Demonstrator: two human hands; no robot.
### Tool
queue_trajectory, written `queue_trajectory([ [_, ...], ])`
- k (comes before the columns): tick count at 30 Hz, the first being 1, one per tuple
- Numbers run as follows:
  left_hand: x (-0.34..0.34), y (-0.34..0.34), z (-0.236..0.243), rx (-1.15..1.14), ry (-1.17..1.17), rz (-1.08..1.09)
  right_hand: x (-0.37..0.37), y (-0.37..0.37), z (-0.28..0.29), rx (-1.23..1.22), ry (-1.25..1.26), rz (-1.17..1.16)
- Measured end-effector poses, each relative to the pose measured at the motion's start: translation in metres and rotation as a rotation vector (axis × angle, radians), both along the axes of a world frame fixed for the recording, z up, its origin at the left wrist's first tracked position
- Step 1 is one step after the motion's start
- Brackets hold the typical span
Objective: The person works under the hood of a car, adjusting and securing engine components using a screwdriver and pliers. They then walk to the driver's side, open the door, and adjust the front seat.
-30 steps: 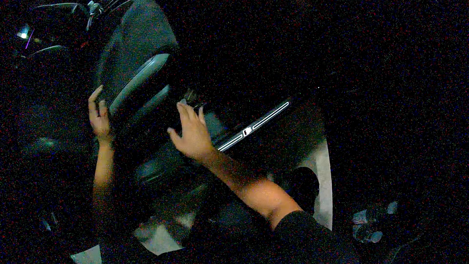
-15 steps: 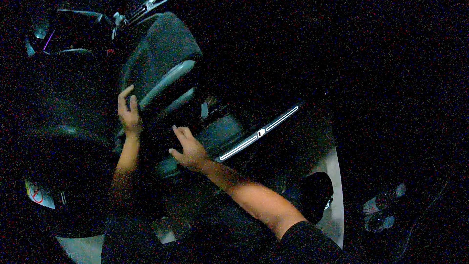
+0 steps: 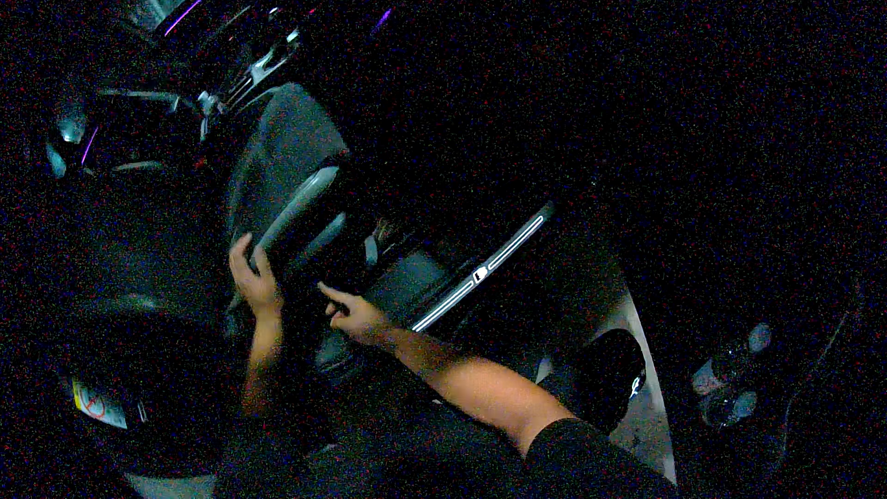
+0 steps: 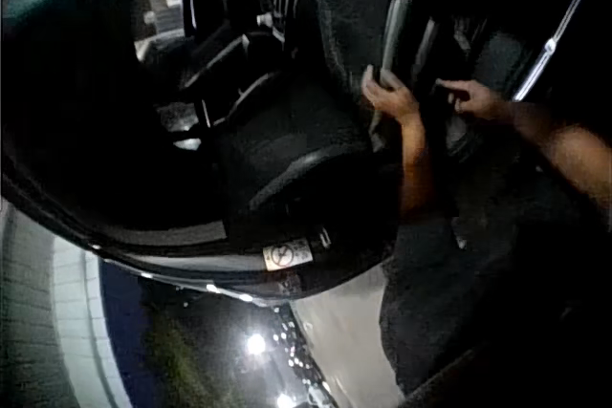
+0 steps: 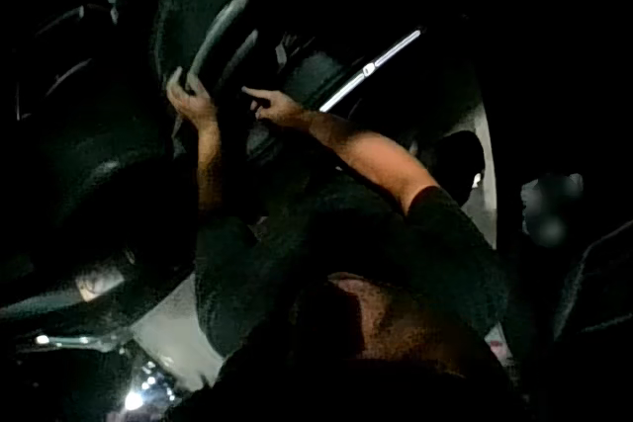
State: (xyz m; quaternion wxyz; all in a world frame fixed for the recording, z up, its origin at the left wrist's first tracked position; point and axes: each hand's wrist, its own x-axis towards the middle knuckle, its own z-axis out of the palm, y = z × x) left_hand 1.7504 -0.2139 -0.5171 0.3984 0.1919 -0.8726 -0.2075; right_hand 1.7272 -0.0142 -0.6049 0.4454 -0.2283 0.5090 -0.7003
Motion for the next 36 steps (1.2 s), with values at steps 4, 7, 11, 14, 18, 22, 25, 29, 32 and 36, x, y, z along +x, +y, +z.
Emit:
queue_trajectory([
  [4, 0.039, 0.053, 0.004, -0.296, -0.233, 0.093, 0.009, 0.000, 0.005, -0.005, -0.100, 0.122],
  [7, 0.065, 0.074, -0.002, -0.295, -0.291, 0.150, 0.013, 0.003, -0.010, -0.074, -0.101, 0.164],
  [11, 0.068, 0.070, -0.019, -0.250, -0.290, 0.177, 0.009, -0.001, -0.020, -0.072, -0.081, 0.140],
  [14, 0.065, 0.066, -0.027, -0.250, -0.270, 0.178, 0.011, 0.002, -0.020, -0.084, -0.107, 0.117],
  [18, 0.064, 0.062, -0.027, -0.297, -0.241, 0.185, 0.012, 0.002, -0.011, -0.054, -0.129, 0.120],
  [22, 0.064, 0.074, -0.019, -0.437, -0.207, 0.093, 0.015, 0.002, -0.014, -0.082, -0.169, 0.108],
  [25, 0.071, 0.076, -0.029, -0.549, -0.206, 0.026, 0.011, 0.000, -0.010, -0.071, -0.212, 0.151],
  [29, 0.078, 0.075, -0.039, -0.526, -0.275, 0.063, 0.020, -0.007, -0.017, -0.169, 0.003, 0.023],
  [32, 0.067, 0.053, -0.040, -0.558, -0.186, 0.058, 0.014, -0.025, -0.011, -0.175, 0.087, -0.033],
  [36, 0.090, 0.093, -0.049, -0.558, -0.219, 0.115, 0.028, 0.021, -0.012, -0.044, 0.140, 0.120],
])
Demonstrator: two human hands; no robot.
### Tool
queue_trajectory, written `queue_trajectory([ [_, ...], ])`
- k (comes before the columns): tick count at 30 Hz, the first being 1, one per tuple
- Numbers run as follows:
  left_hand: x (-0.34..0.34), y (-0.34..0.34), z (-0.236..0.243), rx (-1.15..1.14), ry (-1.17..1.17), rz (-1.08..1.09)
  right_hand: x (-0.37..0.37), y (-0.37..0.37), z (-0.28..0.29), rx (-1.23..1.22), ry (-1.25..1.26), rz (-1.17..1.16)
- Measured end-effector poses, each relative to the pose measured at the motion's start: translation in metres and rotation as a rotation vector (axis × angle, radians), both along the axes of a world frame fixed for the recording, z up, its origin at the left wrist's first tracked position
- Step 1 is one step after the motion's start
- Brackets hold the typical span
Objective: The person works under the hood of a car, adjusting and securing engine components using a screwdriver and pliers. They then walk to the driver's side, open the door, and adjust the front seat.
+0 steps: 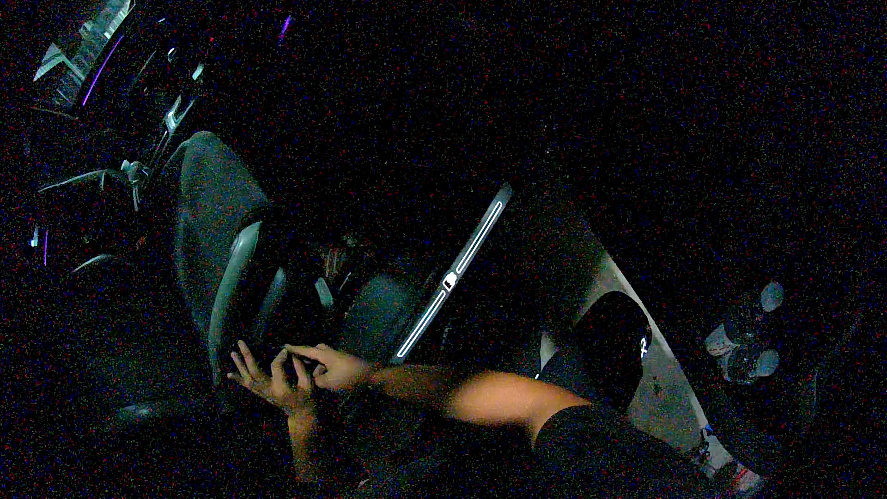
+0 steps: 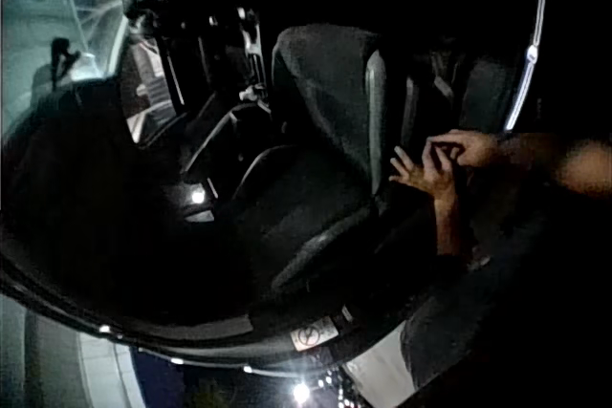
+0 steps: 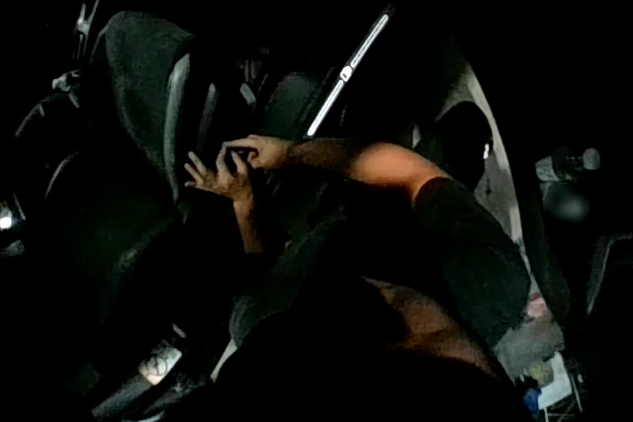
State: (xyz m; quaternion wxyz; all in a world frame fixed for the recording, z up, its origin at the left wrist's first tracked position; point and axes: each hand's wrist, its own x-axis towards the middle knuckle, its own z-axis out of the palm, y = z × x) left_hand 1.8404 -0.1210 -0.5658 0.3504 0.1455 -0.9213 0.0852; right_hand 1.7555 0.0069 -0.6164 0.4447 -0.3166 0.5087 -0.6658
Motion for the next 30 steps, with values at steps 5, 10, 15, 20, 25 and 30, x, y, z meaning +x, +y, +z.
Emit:
queue_trajectory([
  [5, 0.001, -0.003, 0.022, -0.037, -0.052, 0.010, 0.009, 0.089, 0.048, 0.063, 0.278, -0.217],
  [10, -0.001, 0.005, 0.027, -0.029, -0.047, 0.031, 0.021, 0.293, 0.066, 0.996, 0.726, -0.439],
  [15, 0.000, 0.014, 0.042, -0.090, -0.035, 0.088, 0.055, 0.408, 0.121, 1.472, 0.202, -1.009],
  [20, -0.004, 0.017, 0.048, -0.110, -0.031, 0.086, 0.120, 0.437, 0.133, 1.537, -0.191, -0.859],
  [25, -0.005, 0.014, 0.043, -0.145, -0.008, 0.071, 0.163, 0.446, 0.101, 1.484, -0.134, -1.005],
  [30, 0.003, 0.008, 0.038, -0.187, -0.018, 0.094, 0.213, 0.456, 0.108, 1.462, 0.033, -1.038],
])
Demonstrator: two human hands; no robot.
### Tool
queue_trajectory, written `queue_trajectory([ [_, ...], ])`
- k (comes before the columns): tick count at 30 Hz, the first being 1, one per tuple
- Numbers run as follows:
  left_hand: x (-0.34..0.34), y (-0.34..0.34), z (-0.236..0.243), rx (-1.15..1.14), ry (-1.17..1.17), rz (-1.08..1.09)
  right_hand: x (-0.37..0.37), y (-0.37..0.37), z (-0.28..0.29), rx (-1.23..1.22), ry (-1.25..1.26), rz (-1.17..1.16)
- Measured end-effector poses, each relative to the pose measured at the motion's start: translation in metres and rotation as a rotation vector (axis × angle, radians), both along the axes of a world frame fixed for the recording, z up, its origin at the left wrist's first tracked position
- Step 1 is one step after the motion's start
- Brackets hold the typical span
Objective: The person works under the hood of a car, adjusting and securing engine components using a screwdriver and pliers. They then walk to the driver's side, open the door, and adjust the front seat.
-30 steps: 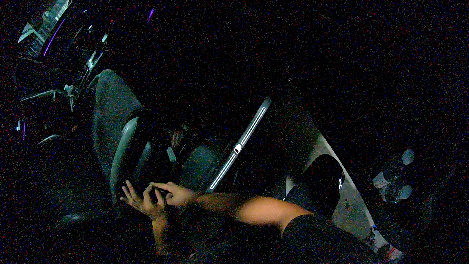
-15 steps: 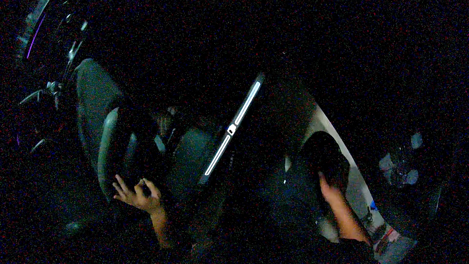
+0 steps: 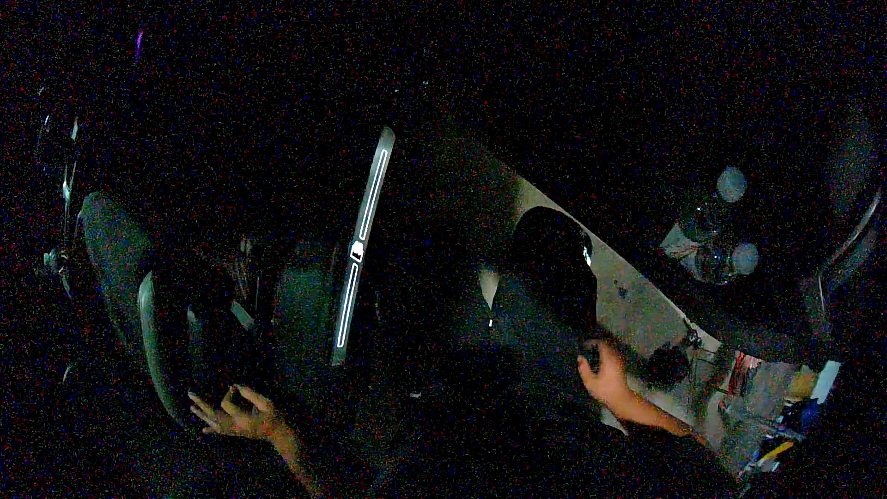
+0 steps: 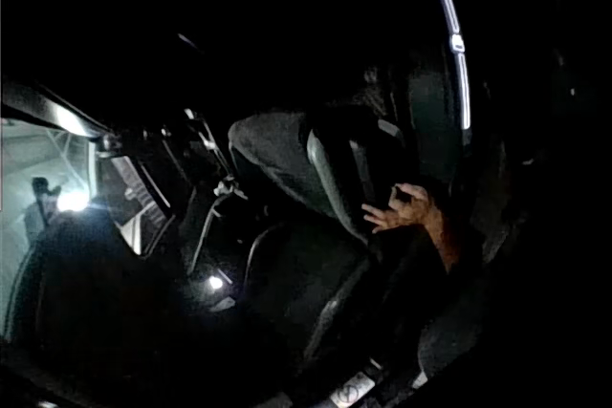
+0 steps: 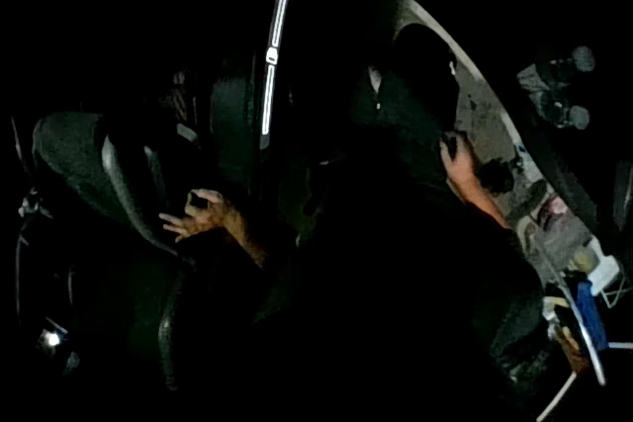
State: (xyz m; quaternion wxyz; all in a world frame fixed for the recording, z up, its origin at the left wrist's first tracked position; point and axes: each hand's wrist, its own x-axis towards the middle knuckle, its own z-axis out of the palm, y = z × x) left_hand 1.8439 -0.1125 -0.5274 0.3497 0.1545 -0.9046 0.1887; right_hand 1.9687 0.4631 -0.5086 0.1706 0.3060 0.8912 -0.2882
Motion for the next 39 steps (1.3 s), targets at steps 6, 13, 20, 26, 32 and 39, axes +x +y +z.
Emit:
queue_trajectory([
  [6, 0.002, -0.001, -0.002, 0.024, 0.052, -0.012, 0.033, 0.044, -0.039, -0.409, -0.192, -0.360],
  [13, 0.000, -0.001, -0.005, 0.045, 0.058, -0.047, -0.015, 0.010, -0.016, -0.625, -0.226, -0.684],
  [20, -0.007, 0.004, 0.002, 0.052, 0.044, -0.037, -0.024, -0.005, -0.045, -1.267, -0.124, -1.066],
  [26, -0.003, 0.007, 0.002, 0.068, 0.041, 0.000, -0.032, -0.006, -0.046, -1.230, -0.123, -0.970],
  [32, -0.006, 0.012, 0.004, 0.087, 0.057, 0.001, -0.021, 0.003, -0.034, -1.196, -0.119, -0.964],
  [39, -0.002, 0.006, -0.007, 0.080, 0.050, 0.043, -0.023, -0.004, -0.040, -1.239, -0.134, -0.937],
])
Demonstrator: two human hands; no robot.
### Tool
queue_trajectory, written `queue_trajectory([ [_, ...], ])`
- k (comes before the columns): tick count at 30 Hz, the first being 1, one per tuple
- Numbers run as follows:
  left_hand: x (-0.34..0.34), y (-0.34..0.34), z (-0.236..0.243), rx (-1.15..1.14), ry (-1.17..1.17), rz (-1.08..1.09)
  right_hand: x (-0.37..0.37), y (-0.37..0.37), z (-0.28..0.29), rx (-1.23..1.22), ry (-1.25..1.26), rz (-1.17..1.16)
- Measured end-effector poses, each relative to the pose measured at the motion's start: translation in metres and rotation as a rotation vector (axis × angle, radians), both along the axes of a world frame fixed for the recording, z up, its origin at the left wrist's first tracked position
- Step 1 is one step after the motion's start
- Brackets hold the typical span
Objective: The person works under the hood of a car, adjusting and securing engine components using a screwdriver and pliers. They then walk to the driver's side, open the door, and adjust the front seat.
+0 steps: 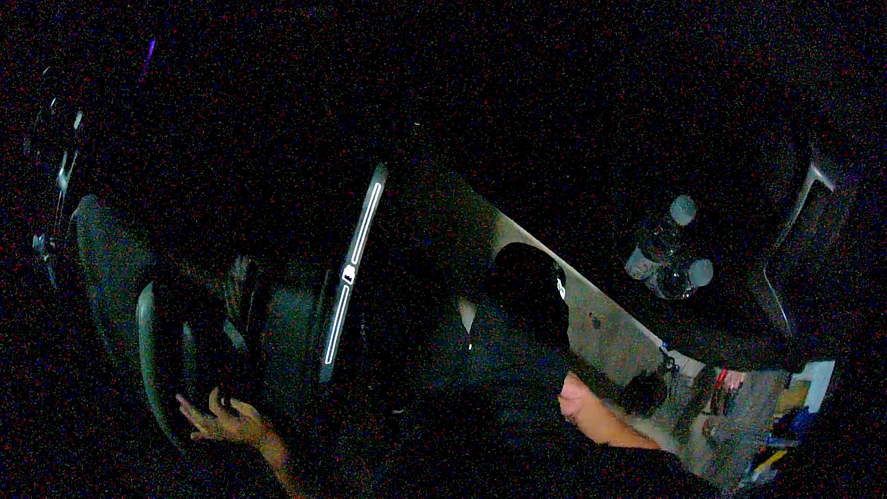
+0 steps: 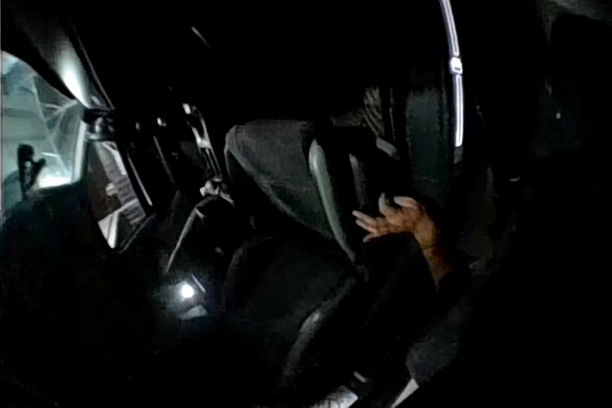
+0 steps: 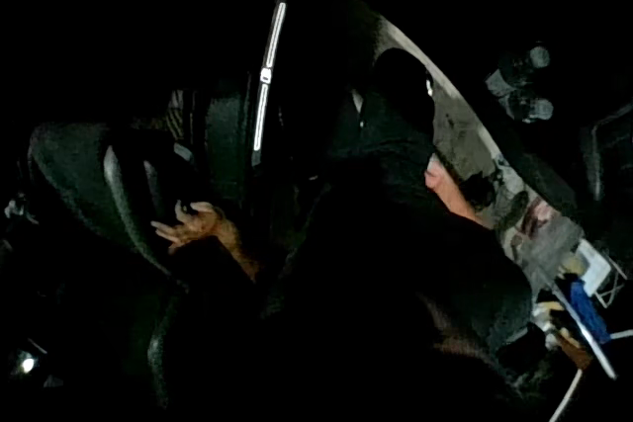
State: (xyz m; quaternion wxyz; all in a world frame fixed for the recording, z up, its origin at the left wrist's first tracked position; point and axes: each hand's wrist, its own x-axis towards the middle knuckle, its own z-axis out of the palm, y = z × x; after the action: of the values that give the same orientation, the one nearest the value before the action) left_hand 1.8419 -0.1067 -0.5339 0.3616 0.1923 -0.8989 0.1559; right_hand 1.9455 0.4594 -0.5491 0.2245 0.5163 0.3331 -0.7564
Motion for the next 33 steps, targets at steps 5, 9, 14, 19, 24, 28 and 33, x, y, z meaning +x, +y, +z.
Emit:
queue_trajectory([
  [5, 0.000, -0.004, 0.003, 0.037, 0.015, -0.036, 0.007, 0.004, 0.001, 0.040, 0.057, 0.124],
  [9, 0.000, -0.001, 0.003, 0.055, 0.024, -0.042, 0.060, 0.043, 0.054, 0.397, 0.227, 0.579],
  [14, 0.010, -0.004, -0.001, 0.042, -0.011, -0.052, 0.122, 0.106, 0.098, 0.609, -0.065, 0.489],
  [19, 0.010, 0.015, 0.001, 0.108, -0.010, -0.343, 0.155, 0.114, 0.087, 1.479, 0.054, 0.538],
  [24, -0.041, 0.147, 0.033, 1.299, -0.163, -0.759, -0.025, -0.012, 0.174, 1.776, 0.888, 0.956],
  [28, -0.068, 0.229, -0.039, 2.450, -0.376, -1.138, -0.152, -0.096, 0.161, 1.723, 1.713, 0.991],
  [33, -0.173, 0.229, 0.112, 3.174, -0.092, -1.110, -0.240, -0.159, 0.104, 1.904, 2.048, 0.959],
])
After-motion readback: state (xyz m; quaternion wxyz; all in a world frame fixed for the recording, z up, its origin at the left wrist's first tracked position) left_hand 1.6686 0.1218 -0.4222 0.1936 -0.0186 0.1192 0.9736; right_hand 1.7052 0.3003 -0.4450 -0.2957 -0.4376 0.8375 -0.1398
